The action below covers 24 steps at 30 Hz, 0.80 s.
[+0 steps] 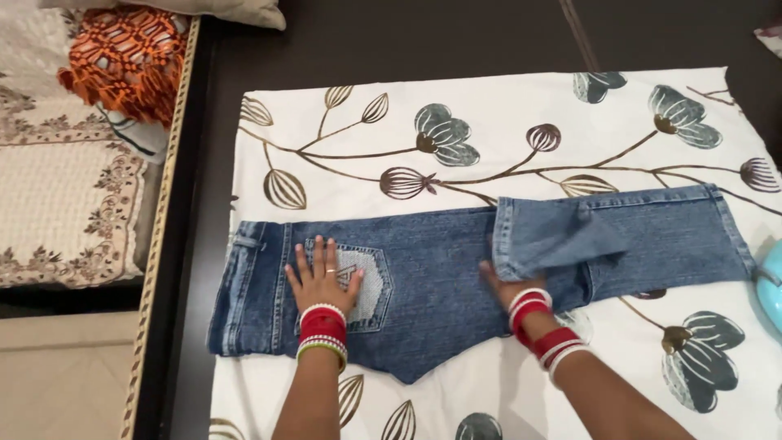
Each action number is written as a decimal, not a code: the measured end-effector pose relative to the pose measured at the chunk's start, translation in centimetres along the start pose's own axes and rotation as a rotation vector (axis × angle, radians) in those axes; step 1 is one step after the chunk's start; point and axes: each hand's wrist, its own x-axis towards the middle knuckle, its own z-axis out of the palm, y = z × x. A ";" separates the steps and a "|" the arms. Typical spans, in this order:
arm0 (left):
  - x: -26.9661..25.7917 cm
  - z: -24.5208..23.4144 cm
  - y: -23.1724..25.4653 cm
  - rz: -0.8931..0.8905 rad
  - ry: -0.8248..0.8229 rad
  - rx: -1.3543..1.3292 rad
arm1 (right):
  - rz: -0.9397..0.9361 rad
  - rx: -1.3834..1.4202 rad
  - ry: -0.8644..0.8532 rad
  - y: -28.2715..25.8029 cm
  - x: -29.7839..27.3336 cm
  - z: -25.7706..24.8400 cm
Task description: Ironing a pair of denim jeans on a flat surface.
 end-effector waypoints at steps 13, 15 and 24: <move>-0.6 -1.9 9.2 -0.099 -0.322 0.256 | 0.111 -0.317 -0.153 0.0 -3.3 -1.5; -2.3 -0.7 14.9 0.211 -0.502 0.171 | -0.042 -0.196 -0.075 -1.2 -3.4 -4.8; -3.2 -3.0 24.5 0.105 -0.735 0.112 | 0.273 -0.116 0.298 16.3 -2.9 -5.0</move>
